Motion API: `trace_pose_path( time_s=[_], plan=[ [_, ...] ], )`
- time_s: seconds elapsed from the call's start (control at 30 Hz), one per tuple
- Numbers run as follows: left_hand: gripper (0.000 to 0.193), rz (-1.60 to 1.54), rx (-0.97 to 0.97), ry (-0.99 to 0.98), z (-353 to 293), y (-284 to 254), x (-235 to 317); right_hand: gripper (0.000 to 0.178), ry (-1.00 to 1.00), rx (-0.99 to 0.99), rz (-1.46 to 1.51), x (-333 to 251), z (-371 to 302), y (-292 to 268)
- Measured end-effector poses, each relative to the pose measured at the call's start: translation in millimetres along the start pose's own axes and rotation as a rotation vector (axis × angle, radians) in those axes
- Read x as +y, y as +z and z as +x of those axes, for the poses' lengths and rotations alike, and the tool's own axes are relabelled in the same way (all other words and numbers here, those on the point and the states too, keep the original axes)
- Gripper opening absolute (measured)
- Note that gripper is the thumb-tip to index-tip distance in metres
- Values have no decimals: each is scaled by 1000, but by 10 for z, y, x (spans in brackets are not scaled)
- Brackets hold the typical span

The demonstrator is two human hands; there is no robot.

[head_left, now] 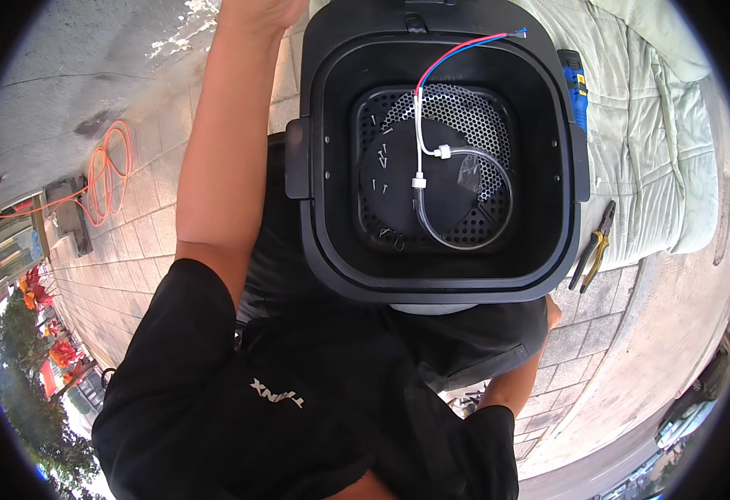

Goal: The person repairs a small washing machine by connecting multiple colored wires to a circuit board and motor assembly. They use pliers to strip wire ends and a screwdriver to tighten connections, then reassemble the top lid and internal basket components.

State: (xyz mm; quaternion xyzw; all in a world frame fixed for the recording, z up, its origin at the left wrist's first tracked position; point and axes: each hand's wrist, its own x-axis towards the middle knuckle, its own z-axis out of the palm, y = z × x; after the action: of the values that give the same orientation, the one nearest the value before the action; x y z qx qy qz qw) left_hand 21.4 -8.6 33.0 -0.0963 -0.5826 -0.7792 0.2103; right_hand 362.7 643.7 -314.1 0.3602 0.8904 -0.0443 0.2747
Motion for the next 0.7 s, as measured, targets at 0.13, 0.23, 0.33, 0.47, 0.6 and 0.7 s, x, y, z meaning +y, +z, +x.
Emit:
trace_pose_path(
  time_s=[0.13,0.23,0.33,0.47,0.6,0.7],
  plan=[
    [47,23,-80,27,79,-207,-96,43,143,187,699,-121,-532,-646],
    [50,-2,-69,71,85,-151,-123,42,188,386,1100,-506,-1194,-1499],
    [57,7,-56,60,73,-141,-113,45,-44,617,1098,-1049,-1848,-2250],
    [62,-3,-75,59,55,-142,-81,40,-348,725,1165,-1741,-2454,-2906],
    [65,-106,-124,58,94,-35,-145,32,-891,631,1007,-2335,-3062,-3269],
    [62,-95,-117,72,64,-127,-112,13,-1213,255,683,-3048,-3383,-3470]
  ],
)
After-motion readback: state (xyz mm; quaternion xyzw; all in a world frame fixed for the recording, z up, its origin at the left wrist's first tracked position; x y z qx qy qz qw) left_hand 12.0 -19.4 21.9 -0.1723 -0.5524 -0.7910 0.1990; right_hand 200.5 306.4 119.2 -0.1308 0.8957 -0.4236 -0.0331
